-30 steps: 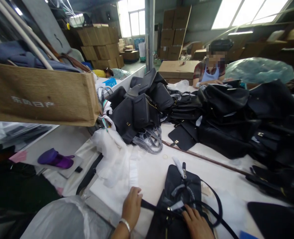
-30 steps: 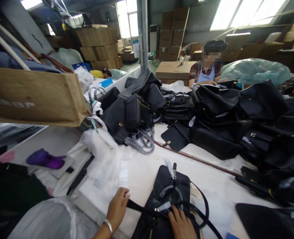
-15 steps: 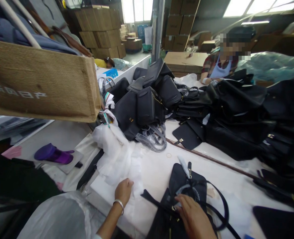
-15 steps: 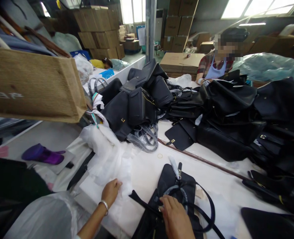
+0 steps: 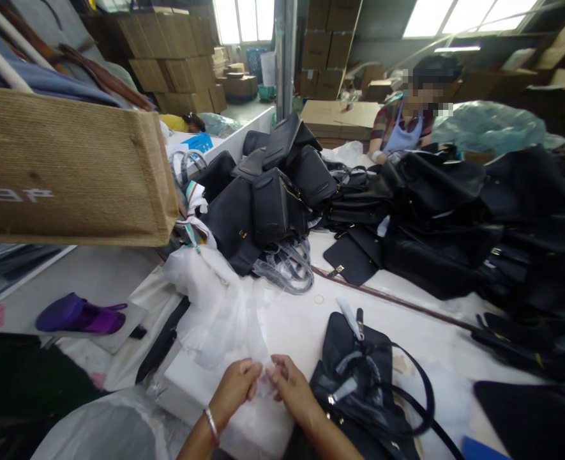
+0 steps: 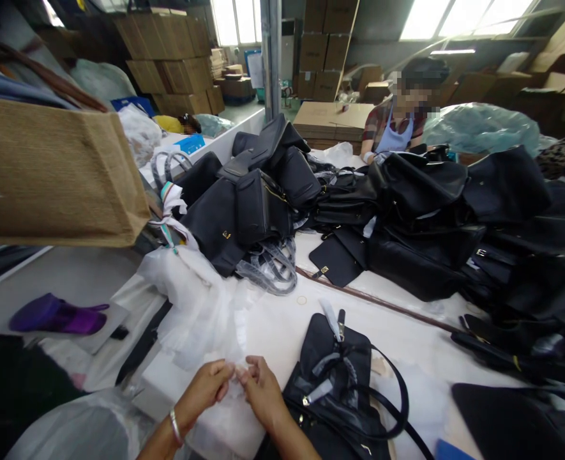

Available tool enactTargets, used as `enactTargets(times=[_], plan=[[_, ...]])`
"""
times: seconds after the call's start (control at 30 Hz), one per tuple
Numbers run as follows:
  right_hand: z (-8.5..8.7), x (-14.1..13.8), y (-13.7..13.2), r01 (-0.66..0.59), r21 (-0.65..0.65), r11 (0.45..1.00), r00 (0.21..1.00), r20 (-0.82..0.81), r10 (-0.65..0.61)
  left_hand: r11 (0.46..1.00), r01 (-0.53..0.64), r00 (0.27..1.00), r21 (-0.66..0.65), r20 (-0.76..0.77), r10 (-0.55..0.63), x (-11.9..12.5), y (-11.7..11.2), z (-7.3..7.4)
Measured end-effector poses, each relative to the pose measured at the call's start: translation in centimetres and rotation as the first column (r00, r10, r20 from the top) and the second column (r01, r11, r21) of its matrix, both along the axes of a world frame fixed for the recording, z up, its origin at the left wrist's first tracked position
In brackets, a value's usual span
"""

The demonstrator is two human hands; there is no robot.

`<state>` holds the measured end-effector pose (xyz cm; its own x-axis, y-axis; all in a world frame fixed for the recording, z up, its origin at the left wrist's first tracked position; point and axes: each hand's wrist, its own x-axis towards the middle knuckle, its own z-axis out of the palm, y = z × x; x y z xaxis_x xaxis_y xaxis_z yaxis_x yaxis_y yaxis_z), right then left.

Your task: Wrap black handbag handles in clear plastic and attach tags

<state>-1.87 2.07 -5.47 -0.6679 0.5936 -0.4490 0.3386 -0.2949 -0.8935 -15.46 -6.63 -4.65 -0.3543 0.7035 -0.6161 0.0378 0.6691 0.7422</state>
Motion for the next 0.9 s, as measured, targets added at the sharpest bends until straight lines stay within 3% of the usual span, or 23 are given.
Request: enactTargets(times=[0.07, 0.27, 0.37, 0.43, 0.5, 0.53, 0.6, 0.67, 0.8, 0.9], plan=[[-0.3, -0.4, -0.1, 0.037, -0.045, 0.998, 0.999, -0.021, -0.038, 1.0, 0.008, 0.997, 0.017, 0.078, -0.009, 1.0, 0.3, 0.1], [-0.7, 1.5, 0.8, 0.112, 0.061, 0.992, 0.991, 0.065, -0.116, 0.997, -0.029, 0.988, 0.069, 0.156, 0.018, 1.2, 0.4, 0.0], [-0.1, 2.5, 0.7, 0.088, 0.116, 0.989, 0.989, 0.111, -0.101, 0.986, -0.082, 0.994, 0.146, -0.065, 0.092, 1.5, 0.7, 1.0], [0.9, 3.1, 0.3, -0.005, 0.225, 0.974, 0.979, 0.2, -0.041, 0.962, 0.025, 0.93, 0.272, -0.359, 0.077, 2.1, 1.2, 2.4], [2.1, 3.9, -0.3, -0.165, 0.351, 0.922, 0.957, 0.282, 0.064, 0.895, 0.3, 0.813, 0.331, -0.58, -0.058, 2.8, 1.7, 4.1], [2.7, 4.3, -0.6, -0.236, 0.398, 0.886, 0.948, 0.295, 0.12, 0.833, 0.454, 0.763, 0.315, -0.62, -0.181, 3.1, 1.9, 4.8], [3.7, 5.3, -1.0, -0.301, 0.451, 0.84, 0.947, 0.245, 0.207, 0.702, 0.667, 0.678, 0.248, -0.593, -0.435, 3.6, 2.3, 5.6], [4.1, 6.5, -1.2, -0.273, 0.456, 0.847, 0.958, 0.207, 0.197, 0.644, 0.743, 0.638, 0.18, -0.481, -0.601, 3.8, 2.5, 5.5], [3.8, 8.6, -1.5, -0.106, 0.377, 0.92, 0.955, 0.295, -0.01, 0.702, 0.693, 0.72, 0.166, -0.214, -0.66, 4.5, 3.1, 3.6], [4.1, 10.5, -1.2, -0.037, 0.346, 0.938, 0.961, 0.27, -0.062, 0.74, 0.662, 0.749, 0.12, -0.11, -0.653, 5.1, 3.8, 1.7]])
